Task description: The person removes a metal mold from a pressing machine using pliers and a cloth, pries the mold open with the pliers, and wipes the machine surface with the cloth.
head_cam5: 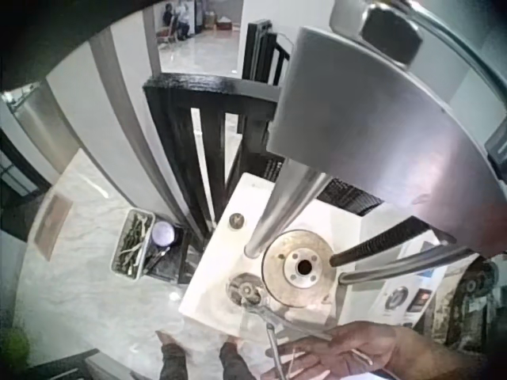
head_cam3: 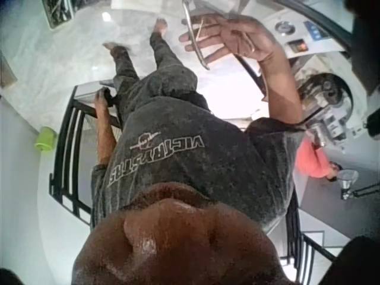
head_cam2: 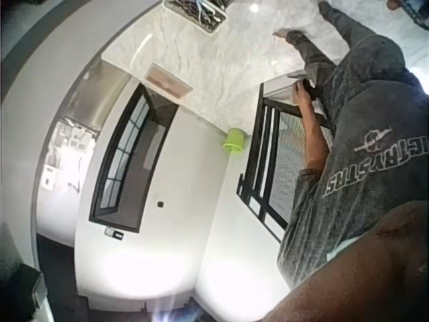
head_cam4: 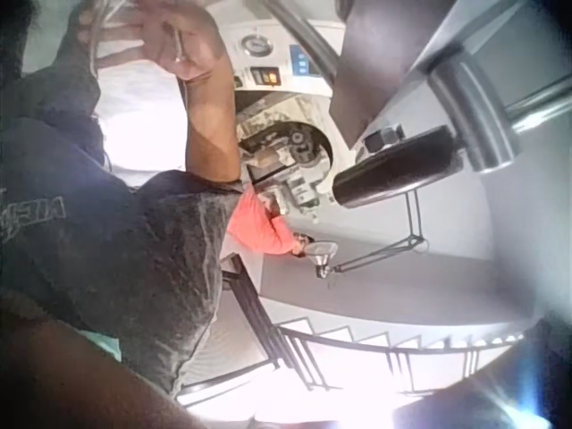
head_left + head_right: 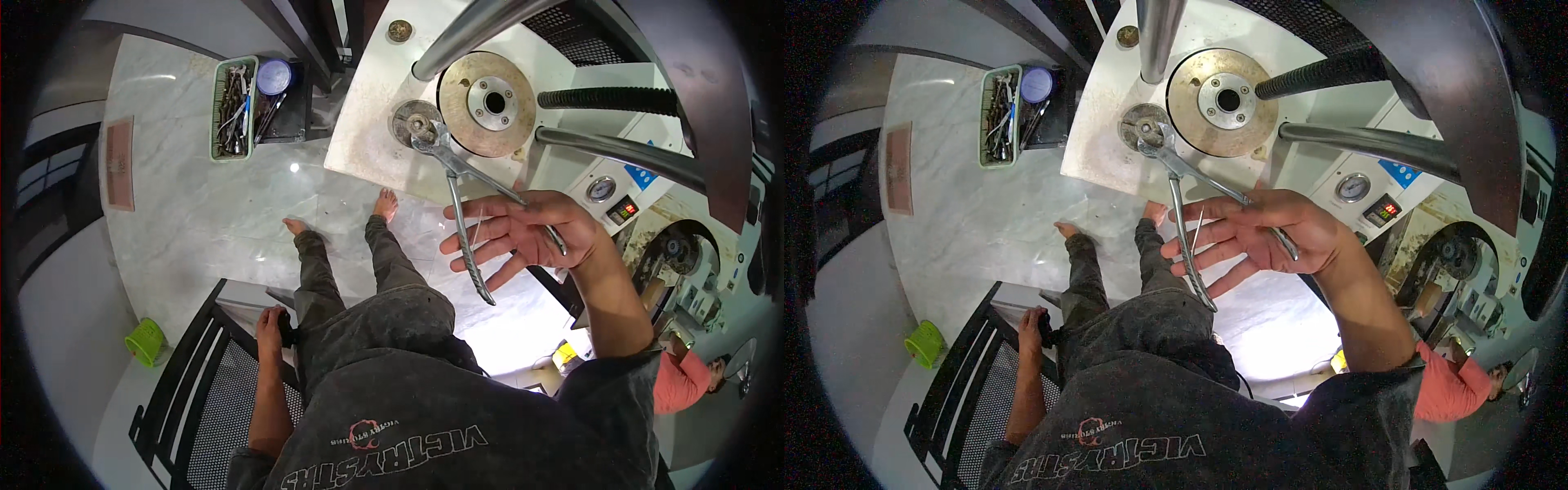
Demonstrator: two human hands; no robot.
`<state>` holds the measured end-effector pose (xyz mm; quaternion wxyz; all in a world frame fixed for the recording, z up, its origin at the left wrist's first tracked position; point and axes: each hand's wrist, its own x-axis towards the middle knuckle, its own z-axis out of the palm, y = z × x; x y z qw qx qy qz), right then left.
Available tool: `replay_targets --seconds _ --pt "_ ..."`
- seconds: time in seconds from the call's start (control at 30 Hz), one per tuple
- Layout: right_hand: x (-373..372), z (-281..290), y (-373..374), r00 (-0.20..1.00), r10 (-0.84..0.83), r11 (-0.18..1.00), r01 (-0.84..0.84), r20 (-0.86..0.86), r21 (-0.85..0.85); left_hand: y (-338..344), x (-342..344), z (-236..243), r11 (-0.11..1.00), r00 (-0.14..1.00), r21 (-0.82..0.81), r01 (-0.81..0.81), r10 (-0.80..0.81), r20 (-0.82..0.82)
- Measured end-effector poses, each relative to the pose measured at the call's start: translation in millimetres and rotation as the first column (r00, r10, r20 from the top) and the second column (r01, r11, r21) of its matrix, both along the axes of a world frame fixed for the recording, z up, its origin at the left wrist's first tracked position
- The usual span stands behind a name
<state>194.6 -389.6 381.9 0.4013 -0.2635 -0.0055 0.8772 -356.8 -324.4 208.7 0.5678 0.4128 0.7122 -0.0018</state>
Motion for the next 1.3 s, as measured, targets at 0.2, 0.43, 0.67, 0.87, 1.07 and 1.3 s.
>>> replay_targets --seconds 0.2,0.43,0.67,0.87,1.07,1.3 --pt "1.1 12.0 4.5 0.987 -0.089 0.99 0.073 -0.136 -0.118 7.2 -7.5 -3.7 0.999 0.999 0.041 -0.032 0.032 0.014" --pt "-4.4 48.7 18.1 0.98 0.123 0.969 -0.085 0.154 -0.234 18.8 -0.2 -2.0 0.991 0.991 0.059 0.124 -0.12 -0.056" --pt "-50.2 29.9 -1.9 0.978 0.161 0.98 -0.142 0.136 -0.142 43.6 239.8 133.8 0.9 0.629 0.08 0.428 -0.36 0.689" --pt "-94.8 25.0 -14.8 0.959 0.078 0.992 -0.102 -0.274 -0.073 43.6 299.7 161.9 0.867 0.502 -0.191 0.46 -0.078 0.861" --pt "-86.5 29.1 -40.5 0.973 -0.052 0.996 0.034 -0.225 -0.085 15.5 308.9 165.1 0.804 0.371 -0.349 0.481 0.174 0.912" --pt "-79.7 14.3 -86.5 0.923 -0.299 0.947 0.318 0.243 -0.045 12.3 323.6 169.4 0.866 0.55 -0.439 0.241 0.251 0.796"
